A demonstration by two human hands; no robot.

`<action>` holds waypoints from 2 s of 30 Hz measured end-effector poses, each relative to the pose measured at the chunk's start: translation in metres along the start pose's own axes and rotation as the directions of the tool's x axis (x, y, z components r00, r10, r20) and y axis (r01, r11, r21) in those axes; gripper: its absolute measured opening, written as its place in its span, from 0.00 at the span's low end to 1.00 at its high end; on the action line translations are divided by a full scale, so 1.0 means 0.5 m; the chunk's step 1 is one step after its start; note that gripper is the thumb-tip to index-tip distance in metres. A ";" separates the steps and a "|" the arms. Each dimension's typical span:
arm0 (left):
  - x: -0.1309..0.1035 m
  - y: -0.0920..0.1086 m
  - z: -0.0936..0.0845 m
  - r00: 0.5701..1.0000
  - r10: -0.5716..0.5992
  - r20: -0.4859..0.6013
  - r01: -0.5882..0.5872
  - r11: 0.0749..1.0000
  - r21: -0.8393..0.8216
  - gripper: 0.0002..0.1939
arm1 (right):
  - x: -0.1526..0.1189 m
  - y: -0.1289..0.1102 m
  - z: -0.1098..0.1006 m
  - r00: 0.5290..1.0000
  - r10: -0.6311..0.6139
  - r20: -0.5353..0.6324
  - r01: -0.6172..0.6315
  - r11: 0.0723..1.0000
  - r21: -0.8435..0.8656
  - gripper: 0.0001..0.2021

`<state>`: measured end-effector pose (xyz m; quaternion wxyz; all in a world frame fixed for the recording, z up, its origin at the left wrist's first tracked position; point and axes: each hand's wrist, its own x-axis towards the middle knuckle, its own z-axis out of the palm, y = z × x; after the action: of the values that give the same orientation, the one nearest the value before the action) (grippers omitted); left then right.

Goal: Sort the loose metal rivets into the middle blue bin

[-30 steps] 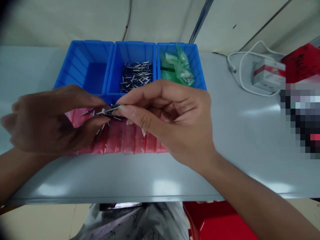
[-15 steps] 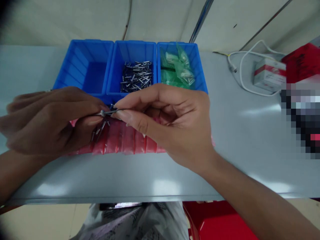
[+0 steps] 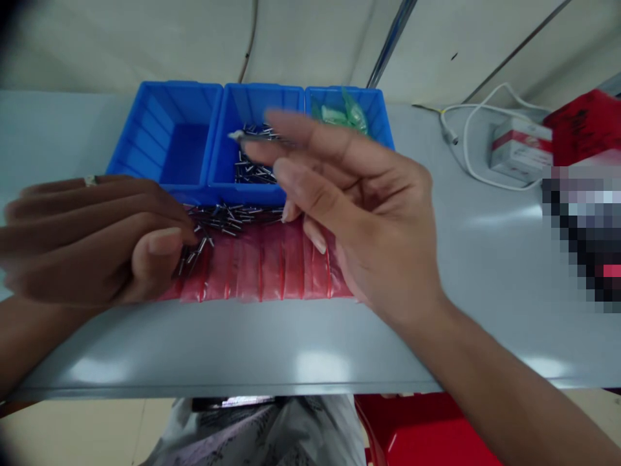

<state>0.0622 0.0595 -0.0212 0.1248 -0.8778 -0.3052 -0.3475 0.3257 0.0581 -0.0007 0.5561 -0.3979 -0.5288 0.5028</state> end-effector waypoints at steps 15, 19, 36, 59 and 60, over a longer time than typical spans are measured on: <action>0.032 -0.058 0.034 0.994 0.107 0.037 -0.108 0.993 0.039 0.17 | 0.049 0.003 -0.119 0.713 -0.313 0.627 0.675 0.066 -0.735 0.12; 0.023 -0.063 0.043 0.986 0.080 0.149 -0.085 0.996 0.023 0.19 | 0.050 0.022 -0.113 0.764 -0.337 0.550 0.635 0.242 -0.734 0.10; 0.018 -0.048 0.042 0.986 -0.014 0.165 0.025 0.998 -0.065 0.15 | 0.022 0.014 -0.072 0.592 -0.351 0.725 0.775 0.004 -0.632 0.08; 0.032 -0.042 0.035 0.983 0.182 0.005 -0.182 0.983 0.036 0.13 | -0.010 0.005 -0.039 0.741 -0.419 0.524 0.654 0.277 -0.704 0.10; 0.034 -0.039 0.035 0.977 0.213 -0.024 -0.212 0.976 0.046 0.13 | -0.012 0.001 -0.034 0.769 -0.435 0.468 0.629 0.385 -0.676 0.08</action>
<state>0.0690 0.0899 -0.0221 0.1844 -0.8974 -0.2150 -0.3383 0.3429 0.0540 -0.0042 0.3844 -0.3550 -0.8512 0.0397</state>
